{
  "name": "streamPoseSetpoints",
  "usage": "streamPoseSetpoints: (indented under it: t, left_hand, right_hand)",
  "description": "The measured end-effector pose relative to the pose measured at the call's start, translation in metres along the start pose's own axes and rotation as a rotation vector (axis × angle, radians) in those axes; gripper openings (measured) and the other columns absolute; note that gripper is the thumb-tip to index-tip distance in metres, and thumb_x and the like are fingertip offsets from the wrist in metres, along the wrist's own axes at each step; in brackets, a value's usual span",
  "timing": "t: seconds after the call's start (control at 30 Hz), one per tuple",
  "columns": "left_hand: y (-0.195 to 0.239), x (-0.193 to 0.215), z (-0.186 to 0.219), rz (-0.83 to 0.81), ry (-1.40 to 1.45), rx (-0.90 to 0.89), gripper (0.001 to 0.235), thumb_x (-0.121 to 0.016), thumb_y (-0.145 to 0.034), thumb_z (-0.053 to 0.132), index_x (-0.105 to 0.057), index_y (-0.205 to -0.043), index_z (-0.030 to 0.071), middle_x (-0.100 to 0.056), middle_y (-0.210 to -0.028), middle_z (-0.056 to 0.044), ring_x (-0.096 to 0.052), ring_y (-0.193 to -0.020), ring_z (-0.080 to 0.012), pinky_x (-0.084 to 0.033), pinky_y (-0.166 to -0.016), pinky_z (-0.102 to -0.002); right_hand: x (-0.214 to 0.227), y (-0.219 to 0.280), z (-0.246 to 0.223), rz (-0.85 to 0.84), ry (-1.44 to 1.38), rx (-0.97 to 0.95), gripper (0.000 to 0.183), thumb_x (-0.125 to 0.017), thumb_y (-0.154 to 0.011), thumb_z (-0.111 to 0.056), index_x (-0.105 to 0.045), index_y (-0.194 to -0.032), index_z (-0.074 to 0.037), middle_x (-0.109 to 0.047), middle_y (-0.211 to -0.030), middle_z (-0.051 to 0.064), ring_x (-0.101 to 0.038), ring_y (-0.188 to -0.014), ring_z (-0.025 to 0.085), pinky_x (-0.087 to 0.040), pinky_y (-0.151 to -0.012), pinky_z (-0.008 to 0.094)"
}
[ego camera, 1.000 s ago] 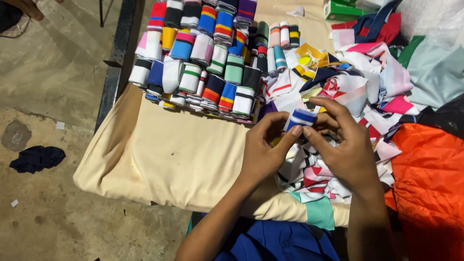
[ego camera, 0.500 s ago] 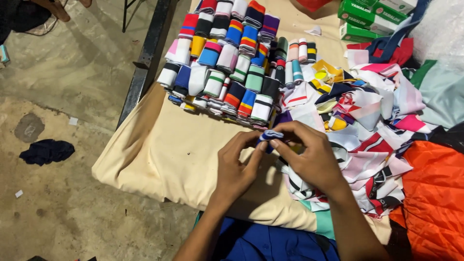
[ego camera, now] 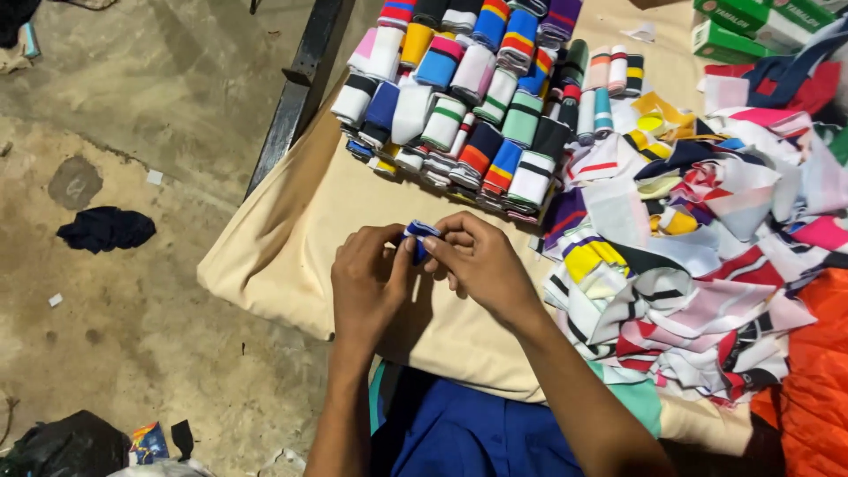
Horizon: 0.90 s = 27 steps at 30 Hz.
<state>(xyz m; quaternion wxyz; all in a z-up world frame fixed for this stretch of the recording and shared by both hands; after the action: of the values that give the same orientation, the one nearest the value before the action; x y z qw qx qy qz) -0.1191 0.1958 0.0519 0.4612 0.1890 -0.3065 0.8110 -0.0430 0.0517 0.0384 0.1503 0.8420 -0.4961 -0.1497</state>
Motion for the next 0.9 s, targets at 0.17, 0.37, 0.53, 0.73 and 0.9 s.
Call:
streamPoseSetpoints:
  t: [0.17, 0.37, 0.53, 0.73, 0.9]
  left_hand:
    - [-0.011, 0.009, -0.02, 0.07, -0.128, -0.001, 0.011, -0.077, -0.094, 0.017, -0.074, -0.103, 0.011, -0.071, -0.081, -0.006, -0.067, -0.074, -0.031, -0.049, -0.069, -0.042]
    - [-0.029, 0.02, -0.055, 0.088, -0.431, 0.011, 0.012, -0.075, -0.095, 0.029, -0.074, -0.102, 0.019, -0.069, -0.08, 0.0, -0.067, -0.079, -0.0262, -0.044, -0.075, -0.04]
    - [-0.051, 0.024, -0.081, 0.019, -0.518, 0.05, 0.016, -0.072, -0.098, 0.034, -0.076, -0.105, 0.021, -0.07, -0.084, 0.001, -0.066, -0.086, -0.0258, -0.042, -0.079, -0.039]
    - [-0.069, 0.02, -0.092, 0.017, -0.513, 0.045, 0.015, -0.071, -0.099, 0.039, -0.077, -0.1, 0.025, -0.068, -0.081, 0.002, -0.064, -0.087, -0.0264, -0.04, -0.078, -0.04]
    - [-0.071, 0.017, -0.093, 0.094, -0.503, 0.009, 0.01, -0.074, -0.096, 0.031, -0.075, -0.098, 0.021, -0.063, -0.082, 0.001, -0.065, -0.084, -0.0252, -0.04, -0.076, -0.038]
  right_hand:
    - [-0.024, -0.024, 0.007, -0.033, -0.027, 0.073, 0.025, -0.07, -0.094, -0.012, -0.056, -0.11, 0.001, -0.069, -0.08, 0.019, -0.062, -0.047, 0.013, -0.052, -0.038, 0.023]
    - [-0.054, -0.039, 0.006, -0.112, 0.026, 0.033, 0.029, -0.071, -0.095, -0.019, -0.066, -0.12, -0.004, -0.071, -0.099, 0.019, -0.07, -0.068, 0.018, -0.062, -0.061, 0.028]
    - [-0.071, -0.052, 0.002, -0.136, 0.053, 0.035, 0.037, -0.069, -0.095, -0.02, -0.067, -0.129, -0.006, -0.072, -0.105, 0.02, -0.073, -0.078, 0.021, -0.062, -0.071, 0.031]
    - [-0.078, -0.06, -0.019, -0.139, 0.036, 0.021, 0.046, -0.069, -0.094, -0.021, -0.064, -0.138, -0.006, -0.071, -0.088, 0.016, -0.069, -0.064, 0.016, -0.061, -0.057, 0.027]
    - [-0.068, -0.055, -0.029, -0.101, 0.152, 0.154, 0.042, -0.066, -0.094, -0.018, -0.066, -0.131, 0.002, -0.064, -0.125, 0.02, -0.071, -0.076, 0.02, -0.059, -0.06, 0.028]
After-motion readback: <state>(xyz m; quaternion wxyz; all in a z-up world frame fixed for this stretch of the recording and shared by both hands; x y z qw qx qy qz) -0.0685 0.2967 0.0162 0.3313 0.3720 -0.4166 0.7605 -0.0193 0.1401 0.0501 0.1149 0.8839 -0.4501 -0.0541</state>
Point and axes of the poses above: each hand's wrist, its own y-axis away from the middle knuckle, its own x-axis out of the back of the hand, z = x × y, the point moved 3 cm from there along -y, towards the middle knuckle
